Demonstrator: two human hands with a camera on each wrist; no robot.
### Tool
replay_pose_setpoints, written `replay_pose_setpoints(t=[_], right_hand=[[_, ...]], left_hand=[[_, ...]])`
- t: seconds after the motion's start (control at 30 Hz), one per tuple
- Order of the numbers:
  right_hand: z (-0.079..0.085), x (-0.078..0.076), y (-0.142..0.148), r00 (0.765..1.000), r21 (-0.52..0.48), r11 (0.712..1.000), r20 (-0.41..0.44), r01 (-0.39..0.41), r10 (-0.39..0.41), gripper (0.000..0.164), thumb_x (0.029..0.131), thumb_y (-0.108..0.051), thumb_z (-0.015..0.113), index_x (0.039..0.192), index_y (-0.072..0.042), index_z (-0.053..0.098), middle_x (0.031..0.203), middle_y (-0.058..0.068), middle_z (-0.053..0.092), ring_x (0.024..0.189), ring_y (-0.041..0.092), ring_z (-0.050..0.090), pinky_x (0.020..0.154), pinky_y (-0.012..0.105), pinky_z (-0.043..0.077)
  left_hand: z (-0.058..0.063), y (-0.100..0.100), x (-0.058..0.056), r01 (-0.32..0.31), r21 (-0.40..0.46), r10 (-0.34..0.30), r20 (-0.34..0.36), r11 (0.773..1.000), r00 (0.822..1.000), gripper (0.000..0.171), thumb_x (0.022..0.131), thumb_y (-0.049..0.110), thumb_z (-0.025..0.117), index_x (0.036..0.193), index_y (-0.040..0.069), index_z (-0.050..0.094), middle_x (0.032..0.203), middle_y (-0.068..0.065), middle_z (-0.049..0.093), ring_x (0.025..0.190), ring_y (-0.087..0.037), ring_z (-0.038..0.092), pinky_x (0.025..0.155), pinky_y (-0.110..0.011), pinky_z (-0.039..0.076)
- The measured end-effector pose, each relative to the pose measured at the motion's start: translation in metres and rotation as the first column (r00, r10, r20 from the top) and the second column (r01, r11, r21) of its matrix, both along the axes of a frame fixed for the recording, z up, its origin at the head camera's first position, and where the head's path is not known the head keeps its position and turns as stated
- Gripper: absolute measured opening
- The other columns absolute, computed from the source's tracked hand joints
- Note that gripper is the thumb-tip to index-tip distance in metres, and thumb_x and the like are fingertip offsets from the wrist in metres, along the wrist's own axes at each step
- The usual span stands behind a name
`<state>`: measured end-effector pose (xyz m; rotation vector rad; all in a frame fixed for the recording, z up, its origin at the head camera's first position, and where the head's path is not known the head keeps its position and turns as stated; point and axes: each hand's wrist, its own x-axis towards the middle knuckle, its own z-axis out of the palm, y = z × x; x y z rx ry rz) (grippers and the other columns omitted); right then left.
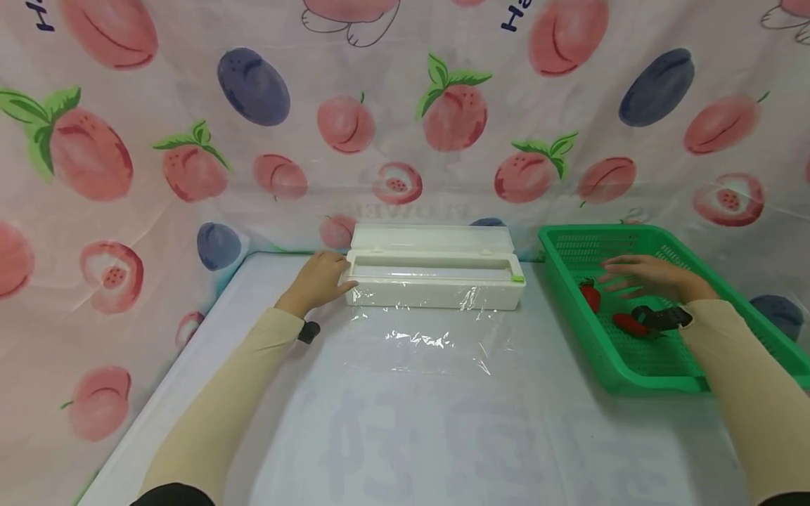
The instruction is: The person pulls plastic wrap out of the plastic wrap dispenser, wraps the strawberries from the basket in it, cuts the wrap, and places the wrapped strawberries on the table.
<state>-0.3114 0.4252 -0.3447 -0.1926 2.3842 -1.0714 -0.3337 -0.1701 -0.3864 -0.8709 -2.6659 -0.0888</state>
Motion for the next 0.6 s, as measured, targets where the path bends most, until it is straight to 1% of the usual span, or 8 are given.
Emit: replay_pose_setpoints(t=[0.1,0.17,0.2,0.27,0.33,0.37,0.43,0.6], right_hand=[[-0.009,-0.004,0.008,0.996,-0.041,0.999,0.086,-0.008,0.011,0.067,0.103,-0.036,0.025,0.146,0.008,0.0,0.147,0.034,0.024,0.129,0.044,0.042,0.1,0.052,0.042],[-0.014,-0.007,0.014,0.991,-0.07,0.998,0.135,0.001,0.008,0.066,0.104,-0.035,0.021,0.146,0.009,-0.004,0.148,0.035,0.02,0.129,0.043,0.042,0.102,0.051,0.041],[-0.016,-0.008,0.016,0.987,-0.084,0.996,0.158,0.012,0.002,0.066,0.103,-0.036,0.021,0.146,0.008,-0.004,0.148,0.034,0.022,0.128,0.04,0.044,0.102,0.05,0.042],[-0.02,-0.011,0.02,0.98,-0.107,0.993,0.199,0.051,-0.029,0.067,0.103,-0.037,0.022,0.146,0.008,-0.004,0.145,0.03,0.032,0.123,0.03,0.052,0.102,0.047,0.042],[-0.024,-0.013,0.024,0.972,-0.125,0.988,0.229,0.088,-0.057,0.068,0.103,-0.038,0.024,0.146,0.007,-0.002,0.14,0.02,0.043,0.116,0.02,0.057,0.102,0.044,0.043],[-0.026,-0.015,0.025,0.968,-0.131,0.986,0.241,0.105,-0.071,0.068,0.102,-0.038,0.025,0.147,0.007,-0.002,0.138,0.015,0.046,0.113,0.017,0.058,0.102,0.043,0.043],[-0.029,-0.017,0.027,0.963,-0.14,0.983,0.258,0.122,-0.083,0.069,0.102,-0.038,0.026,0.146,0.007,-0.001,0.134,0.009,0.048,0.111,0.015,0.059,0.101,0.042,0.044],[-0.036,-0.02,0.028,0.95,-0.16,0.979,0.302,0.13,-0.077,0.07,0.102,-0.038,0.027,0.146,0.009,-0.001,0.134,0.009,0.048,0.113,0.017,0.058,0.101,0.04,0.044]], left_hand=[[-0.002,0.0,-0.001,-0.002,-0.005,0.002,-0.006,1.0,1.0,0.04,0.084,0.033,0.067,0.1,-0.003,0.067,0.106,-0.018,0.067,0.104,-0.033,0.06,0.098,-0.045,0.041],[-0.003,0.0,-0.002,-0.006,-0.007,0.006,-0.006,1.0,1.0,0.039,0.084,0.033,0.067,0.099,-0.003,0.067,0.106,-0.018,0.067,0.104,-0.033,0.059,0.098,-0.045,0.041],[-0.004,0.0,-0.002,-0.007,-0.003,0.007,-0.002,1.0,1.0,0.038,0.084,0.033,0.067,0.099,-0.003,0.067,0.106,-0.018,0.067,0.104,-0.033,0.059,0.098,-0.045,0.041],[-0.004,0.0,-0.002,-0.011,0.001,0.011,0.007,1.0,1.0,0.038,0.084,0.033,0.067,0.099,-0.003,0.067,0.106,-0.018,0.067,0.104,-0.033,0.059,0.099,-0.045,0.041],[-0.004,0.0,-0.002,-0.013,0.006,0.013,0.016,1.0,1.0,0.038,0.084,0.032,0.067,0.099,-0.003,0.067,0.107,-0.018,0.067,0.105,-0.034,0.059,0.1,-0.045,0.041],[-0.005,0.0,-0.002,-0.014,0.01,0.013,0.019,1.0,1.0,0.038,0.084,0.032,0.067,0.098,-0.003,0.067,0.107,-0.018,0.067,0.105,-0.034,0.059,0.1,-0.045,0.041],[-0.005,0.0,-0.002,-0.01,0.016,0.01,0.014,1.0,1.0,0.037,0.084,0.032,0.068,0.097,-0.003,0.067,0.106,-0.018,0.067,0.105,-0.034,0.059,0.099,-0.045,0.042],[-0.005,0.0,-0.002,0.014,0.026,-0.014,-0.027,1.0,1.0,0.034,0.083,0.031,0.069,0.089,-0.002,0.066,0.101,-0.018,0.068,0.099,-0.033,0.061,0.093,-0.045,0.045]])
